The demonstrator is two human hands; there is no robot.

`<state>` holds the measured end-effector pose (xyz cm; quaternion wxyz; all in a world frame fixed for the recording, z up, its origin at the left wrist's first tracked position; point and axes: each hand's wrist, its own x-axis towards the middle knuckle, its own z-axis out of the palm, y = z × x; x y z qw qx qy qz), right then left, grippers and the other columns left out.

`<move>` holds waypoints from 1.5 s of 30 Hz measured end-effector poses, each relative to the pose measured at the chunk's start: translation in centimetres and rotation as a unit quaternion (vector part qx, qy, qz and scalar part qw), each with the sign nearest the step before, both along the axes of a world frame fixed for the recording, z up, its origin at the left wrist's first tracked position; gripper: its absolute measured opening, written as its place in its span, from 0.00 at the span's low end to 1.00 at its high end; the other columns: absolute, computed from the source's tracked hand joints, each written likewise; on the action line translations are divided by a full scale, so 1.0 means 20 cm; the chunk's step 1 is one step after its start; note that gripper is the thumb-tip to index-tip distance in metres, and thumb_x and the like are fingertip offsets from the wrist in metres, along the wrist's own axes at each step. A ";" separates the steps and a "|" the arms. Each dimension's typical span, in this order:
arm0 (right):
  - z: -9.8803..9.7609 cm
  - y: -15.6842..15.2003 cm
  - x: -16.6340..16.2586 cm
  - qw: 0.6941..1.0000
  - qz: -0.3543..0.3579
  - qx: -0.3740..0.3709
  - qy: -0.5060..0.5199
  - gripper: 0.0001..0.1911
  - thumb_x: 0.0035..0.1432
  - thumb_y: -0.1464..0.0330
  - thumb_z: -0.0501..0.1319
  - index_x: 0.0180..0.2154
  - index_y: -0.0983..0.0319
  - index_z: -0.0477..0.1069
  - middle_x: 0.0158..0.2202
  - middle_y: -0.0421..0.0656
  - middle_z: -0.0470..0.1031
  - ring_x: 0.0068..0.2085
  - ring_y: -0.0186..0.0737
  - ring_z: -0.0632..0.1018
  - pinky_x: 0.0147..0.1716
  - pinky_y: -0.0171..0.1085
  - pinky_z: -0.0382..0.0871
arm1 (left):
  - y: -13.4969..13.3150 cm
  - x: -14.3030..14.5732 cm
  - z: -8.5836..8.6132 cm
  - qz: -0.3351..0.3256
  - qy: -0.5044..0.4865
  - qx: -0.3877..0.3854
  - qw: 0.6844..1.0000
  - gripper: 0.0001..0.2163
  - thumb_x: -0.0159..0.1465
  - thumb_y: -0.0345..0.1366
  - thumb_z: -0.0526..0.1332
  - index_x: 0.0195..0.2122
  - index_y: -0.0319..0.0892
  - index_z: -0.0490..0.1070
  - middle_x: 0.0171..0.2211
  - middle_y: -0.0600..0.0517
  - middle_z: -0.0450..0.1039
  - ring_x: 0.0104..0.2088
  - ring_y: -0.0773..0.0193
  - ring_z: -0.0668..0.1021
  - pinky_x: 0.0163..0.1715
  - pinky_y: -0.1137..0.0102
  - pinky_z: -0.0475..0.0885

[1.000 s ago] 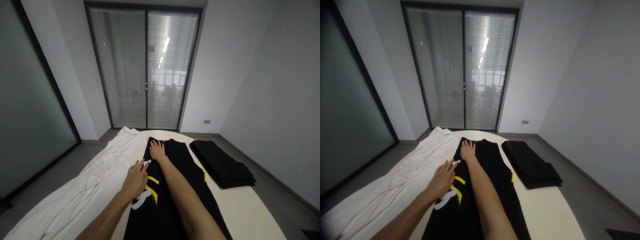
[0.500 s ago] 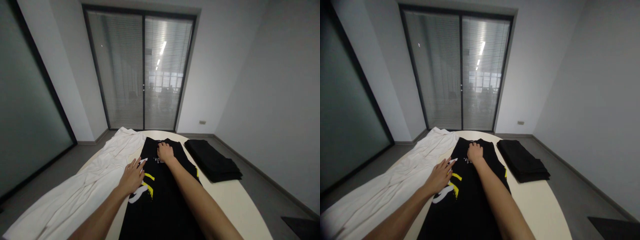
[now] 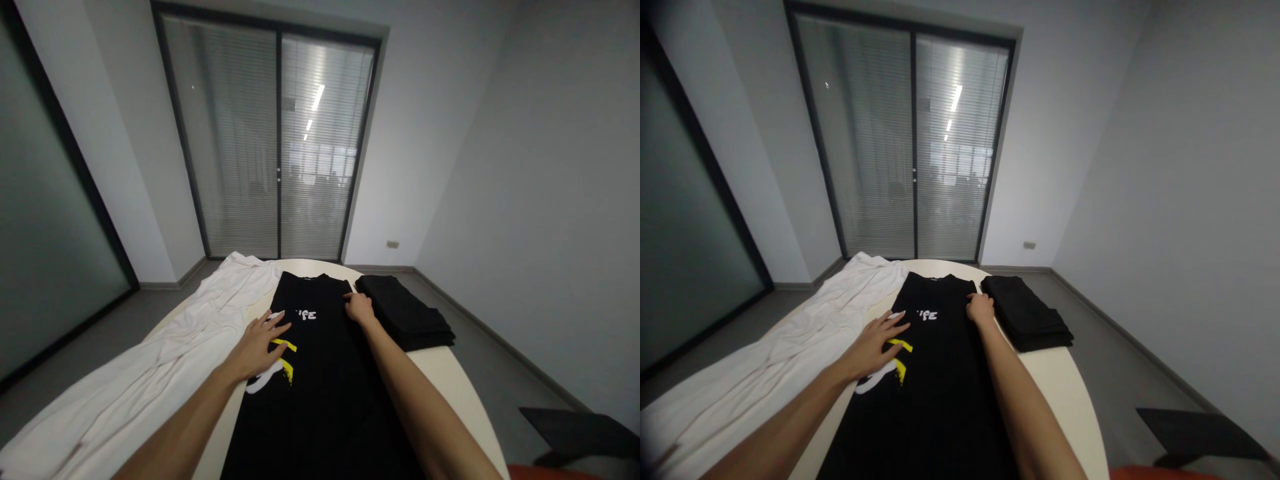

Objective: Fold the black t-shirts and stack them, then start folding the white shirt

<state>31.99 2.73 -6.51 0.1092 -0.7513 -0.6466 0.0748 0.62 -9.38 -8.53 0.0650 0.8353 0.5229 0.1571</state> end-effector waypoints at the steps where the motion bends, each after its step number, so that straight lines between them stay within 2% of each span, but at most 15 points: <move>1: 0.00 0.01 0.00 1.000 0.003 0.004 0.008 0.23 0.61 0.72 0.57 0.57 0.57 0.73 0.57 0.52 0.72 0.58 0.49 0.72 0.55 0.43 0.64 | 0.00 0.00 0.00 -0.009 -0.001 -0.003 1.000 0.25 0.70 0.50 0.51 0.66 0.54 0.62 0.70 0.54 0.53 0.71 0.48 0.51 0.66 0.47 0.51; 4: 0.00 0.02 0.01 0.999 0.011 0.017 0.032 0.27 0.58 0.75 0.58 0.59 0.58 0.71 0.58 0.50 0.72 0.56 0.43 0.75 0.53 0.36 0.66 | 0.00 0.01 0.01 -0.008 0.000 -0.012 1.000 0.26 0.70 0.52 0.51 0.67 0.53 0.60 0.70 0.53 0.53 0.71 0.49 0.52 0.66 0.47 0.51; 7: 0.02 0.03 0.04 0.999 0.005 0.021 0.049 0.29 0.57 0.73 0.60 0.61 0.60 0.68 0.56 0.50 0.74 0.52 0.42 0.78 0.48 0.34 0.69 | 0.00 0.01 0.01 -0.007 0.005 -0.014 1.000 0.26 0.70 0.53 0.50 0.67 0.53 0.59 0.71 0.53 0.51 0.71 0.49 0.51 0.66 0.47 0.51; 12: 0.05 0.01 0.06 0.998 0.004 0.003 0.056 0.22 0.56 0.72 0.63 0.54 0.58 0.75 0.46 0.47 0.80 0.45 0.41 0.81 0.42 0.33 0.71 | 0.01 0.00 0.00 -0.010 0.005 -0.011 1.000 0.26 0.71 0.53 0.49 0.67 0.53 0.59 0.71 0.53 0.52 0.71 0.50 0.51 0.66 0.48 0.51; 21: 0.16 -0.07 -0.15 0.999 0.050 0.022 -0.002 0.26 0.55 0.79 0.60 0.56 0.60 0.73 0.54 0.52 0.74 0.54 0.47 0.76 0.50 0.38 0.69 | 0.01 -0.01 0.00 -0.013 0.009 -0.012 1.000 0.26 0.71 0.53 0.49 0.68 0.53 0.58 0.71 0.53 0.51 0.71 0.49 0.51 0.66 0.47 0.50; 25: 0.20 -0.12 -0.27 0.996 0.082 0.028 -0.029 0.26 0.57 0.80 0.57 0.57 0.62 0.71 0.57 0.54 0.71 0.56 0.50 0.74 0.50 0.42 0.70 | 0.00 -0.01 -0.01 -0.013 0.009 -0.011 1.000 0.26 0.70 0.54 0.48 0.68 0.53 0.59 0.71 0.53 0.51 0.71 0.48 0.50 0.66 0.47 0.51; 29: 0.21 -0.16 -0.37 0.990 0.130 0.028 -0.048 0.27 0.58 0.80 0.55 0.58 0.62 0.70 0.59 0.54 0.68 0.57 0.50 0.72 0.50 0.41 0.70 | 0.00 -0.02 -0.01 -0.012 0.011 -0.009 1.000 0.26 0.71 0.53 0.48 0.68 0.52 0.59 0.71 0.53 0.51 0.71 0.48 0.50 0.66 0.47 0.50; 33: 0.19 -0.17 -0.42 0.984 0.169 -0.001 -0.062 0.31 0.55 0.79 0.59 0.61 0.58 0.67 0.62 0.51 0.66 0.57 0.48 0.71 0.52 0.40 0.68 | 0.00 -0.02 0.00 -0.012 0.007 -0.010 1.000 0.26 0.70 0.53 0.49 0.68 0.53 0.59 0.71 0.53 0.51 0.71 0.48 0.51 0.66 0.47 0.50; 37: 0.16 -0.20 -0.42 0.989 0.123 -0.021 -0.084 0.32 0.57 0.76 0.59 0.63 0.59 0.63 0.60 0.55 0.66 0.57 0.53 0.72 0.49 0.45 0.70 | 0.00 -0.02 0.00 -0.016 0.005 -0.015 1.000 0.26 0.70 0.51 0.50 0.68 0.53 0.59 0.71 0.53 0.51 0.71 0.48 0.50 0.66 0.47 0.51; 41: 0.14 -0.27 -0.43 0.991 0.073 -0.020 -0.111 0.22 0.61 0.75 0.55 0.57 0.68 0.68 0.54 0.60 0.70 0.54 0.55 0.73 0.47 0.46 0.71 | -0.01 -0.02 0.02 -0.013 0.000 -0.007 1.000 0.25 0.67 0.43 0.53 0.66 0.51 0.62 0.71 0.52 0.53 0.71 0.48 0.52 0.66 0.48 0.52; 45: 0.10 -0.34 -0.45 0.988 0.082 -0.005 -0.133 0.21 0.63 0.79 0.49 0.55 0.70 0.70 0.52 0.61 0.72 0.54 0.52 0.73 0.46 0.42 0.71 | -0.04 0.02 0.07 0.005 0.004 0.032 0.999 0.23 0.62 0.37 0.56 0.59 0.44 0.71 0.64 0.46 0.65 0.65 0.51 0.64 0.65 0.55 0.57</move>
